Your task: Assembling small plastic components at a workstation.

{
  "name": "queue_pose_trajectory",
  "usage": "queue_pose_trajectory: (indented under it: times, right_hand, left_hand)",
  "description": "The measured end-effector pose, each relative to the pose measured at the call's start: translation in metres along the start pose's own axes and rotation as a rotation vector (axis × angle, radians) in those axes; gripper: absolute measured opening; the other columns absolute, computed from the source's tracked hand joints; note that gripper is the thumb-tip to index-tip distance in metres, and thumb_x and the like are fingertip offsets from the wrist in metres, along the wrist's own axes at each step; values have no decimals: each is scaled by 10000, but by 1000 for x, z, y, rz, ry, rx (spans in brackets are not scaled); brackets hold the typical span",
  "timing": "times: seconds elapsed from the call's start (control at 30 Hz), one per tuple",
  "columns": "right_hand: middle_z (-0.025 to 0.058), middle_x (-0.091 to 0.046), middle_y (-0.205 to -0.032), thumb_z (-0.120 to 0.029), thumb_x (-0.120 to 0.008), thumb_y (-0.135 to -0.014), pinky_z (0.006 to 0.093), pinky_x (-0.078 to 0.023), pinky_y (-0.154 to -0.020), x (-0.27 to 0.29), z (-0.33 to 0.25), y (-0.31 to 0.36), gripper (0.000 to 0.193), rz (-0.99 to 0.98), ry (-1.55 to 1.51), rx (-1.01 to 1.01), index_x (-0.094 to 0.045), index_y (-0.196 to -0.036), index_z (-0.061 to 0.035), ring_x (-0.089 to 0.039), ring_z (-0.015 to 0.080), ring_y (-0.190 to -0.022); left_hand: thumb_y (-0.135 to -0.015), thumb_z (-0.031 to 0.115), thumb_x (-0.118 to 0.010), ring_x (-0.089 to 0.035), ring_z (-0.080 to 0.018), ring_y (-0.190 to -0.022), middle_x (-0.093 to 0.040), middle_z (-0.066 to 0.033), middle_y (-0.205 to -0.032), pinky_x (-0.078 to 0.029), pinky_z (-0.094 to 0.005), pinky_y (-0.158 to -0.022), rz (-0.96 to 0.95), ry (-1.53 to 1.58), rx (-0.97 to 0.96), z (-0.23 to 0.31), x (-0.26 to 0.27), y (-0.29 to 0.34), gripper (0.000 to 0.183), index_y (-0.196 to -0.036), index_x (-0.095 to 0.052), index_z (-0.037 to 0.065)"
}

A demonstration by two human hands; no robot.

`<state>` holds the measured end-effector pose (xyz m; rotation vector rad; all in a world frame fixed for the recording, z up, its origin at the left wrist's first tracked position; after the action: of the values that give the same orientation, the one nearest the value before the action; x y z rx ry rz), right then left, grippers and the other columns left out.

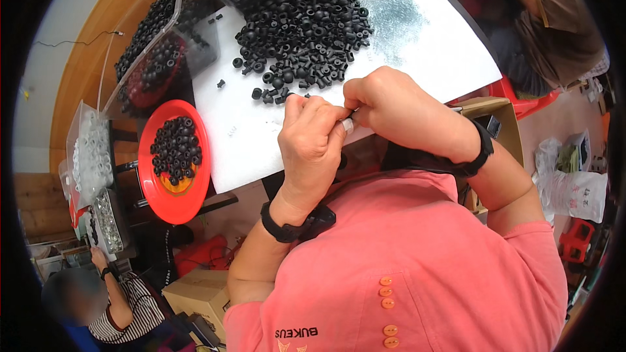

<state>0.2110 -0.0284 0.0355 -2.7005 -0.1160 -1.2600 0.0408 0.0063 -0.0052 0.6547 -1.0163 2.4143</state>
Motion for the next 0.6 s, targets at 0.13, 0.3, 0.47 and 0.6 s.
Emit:
queue_pose_trajectory:
  times: [0.13,0.3,0.47,0.6]
  right_hand:
    - [214,-665,-705,-84,-663,-760,472,-508,-613,0,-5,2,107,17,209,-29,-709,-817,-5,-667,399,-686]
    - [193,-658,-679,-114,-677,-775,474,-491,-585,3,2,2,92,-10,56,0,-682,-773,-22,-654,387,-647]
    - [188,-646,-677,-125,-700,-770,460,-478,-585,5,4,-3,110,-93,-8,-18,-660,-763,-23,-644,376,-642]
    - [185,-619,-668,-107,-706,-758,420,-470,-596,6,18,-10,116,-163,-276,-105,-653,-780,-6,-622,348,-631]
  left_hand:
    - [-756,-107,-688,-484,-245,-819,-607,-42,-818,-424,-354,-711,36,-48,8,-2,-2,1,228,-926,-690,45]
    - [-760,-93,-707,-479,-247,-817,-597,-39,-823,-424,-350,-700,26,7,-15,-3,-4,2,216,-928,-690,42]
    - [-748,-88,-718,-500,-257,-839,-604,-48,-849,-437,-364,-709,-1,58,-39,-8,-3,3,221,-925,-682,38]
    - [-732,-87,-722,-508,-265,-844,-597,-55,-853,-440,-374,-708,-14,15,-37,-12,-5,1,234,-923,-673,38]
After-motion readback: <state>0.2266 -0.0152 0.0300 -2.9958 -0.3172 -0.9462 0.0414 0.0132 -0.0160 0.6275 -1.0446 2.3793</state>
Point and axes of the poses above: each hand's wrist, its own y-axis away from the middle knuckle, its own x-axis out of the back of the hand, z = x × y, the point moved 1 cm from there along -y, towards the middle knuckle
